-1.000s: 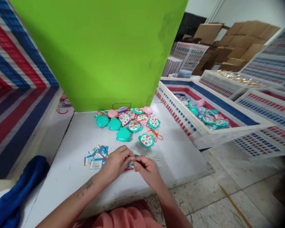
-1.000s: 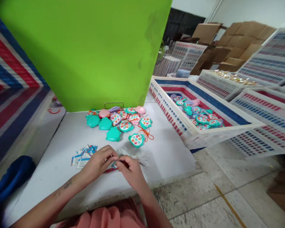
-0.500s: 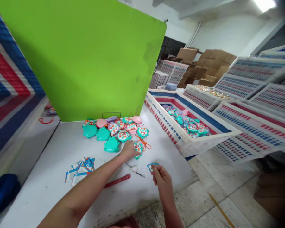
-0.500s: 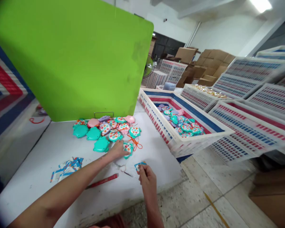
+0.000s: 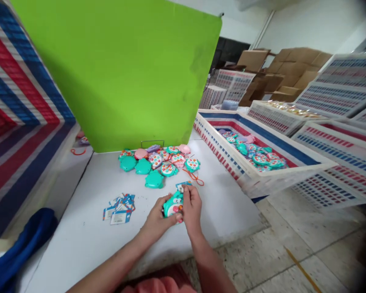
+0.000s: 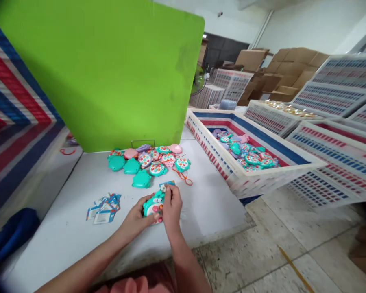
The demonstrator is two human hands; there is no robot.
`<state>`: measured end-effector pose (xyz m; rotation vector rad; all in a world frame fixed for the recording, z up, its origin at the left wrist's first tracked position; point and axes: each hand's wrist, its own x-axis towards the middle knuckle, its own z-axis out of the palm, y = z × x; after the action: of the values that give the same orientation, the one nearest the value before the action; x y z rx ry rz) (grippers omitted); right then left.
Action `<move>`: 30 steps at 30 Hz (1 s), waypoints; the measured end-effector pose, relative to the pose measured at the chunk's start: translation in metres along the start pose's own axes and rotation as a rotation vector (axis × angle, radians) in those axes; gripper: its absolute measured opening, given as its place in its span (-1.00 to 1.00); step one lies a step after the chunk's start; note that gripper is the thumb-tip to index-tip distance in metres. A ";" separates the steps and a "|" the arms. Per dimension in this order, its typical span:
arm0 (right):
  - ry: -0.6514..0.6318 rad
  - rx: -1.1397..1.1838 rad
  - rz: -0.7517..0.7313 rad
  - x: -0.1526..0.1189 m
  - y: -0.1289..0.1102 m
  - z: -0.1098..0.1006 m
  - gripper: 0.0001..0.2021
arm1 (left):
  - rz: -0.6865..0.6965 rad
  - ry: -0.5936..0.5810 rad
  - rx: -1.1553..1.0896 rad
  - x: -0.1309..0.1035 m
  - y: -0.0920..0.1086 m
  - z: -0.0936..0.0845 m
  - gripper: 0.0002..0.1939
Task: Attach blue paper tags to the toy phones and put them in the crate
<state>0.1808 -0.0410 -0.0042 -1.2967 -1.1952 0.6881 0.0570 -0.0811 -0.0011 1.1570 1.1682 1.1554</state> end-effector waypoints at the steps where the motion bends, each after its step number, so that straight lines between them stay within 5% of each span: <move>1: -0.020 -0.010 -0.028 -0.007 -0.004 0.005 -0.74 | -0.031 -0.004 -0.032 -0.006 0.003 -0.009 -0.44; 4: -0.086 -0.053 -0.097 -0.024 -0.009 0.014 -0.79 | -0.120 0.073 -0.071 -0.020 0.007 -0.036 -0.60; 8: -0.165 -0.086 -0.142 -0.040 -0.009 0.027 -0.82 | -0.070 0.202 -0.045 -0.032 0.003 -0.058 -0.71; 13: -0.292 -0.148 -0.166 -0.047 -0.006 0.036 -0.81 | -0.062 0.218 -0.297 -0.040 -0.001 -0.072 -0.74; 17: -0.405 -0.303 -0.257 -0.045 -0.014 0.023 -0.79 | -0.176 0.184 -0.504 -0.040 -0.007 -0.079 -0.77; 23: -0.633 -0.696 -0.426 -0.051 -0.049 0.002 -0.80 | -0.203 0.151 -0.359 -0.038 -0.010 -0.085 -0.73; 30: -0.706 -0.838 -0.449 -0.056 -0.057 0.011 -0.80 | -0.089 0.060 -0.069 -0.036 -0.008 -0.082 -0.75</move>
<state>0.1409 -0.1006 0.0330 -1.3890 -2.4428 0.2964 -0.0265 -0.1136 -0.0106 1.0141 1.2039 1.1598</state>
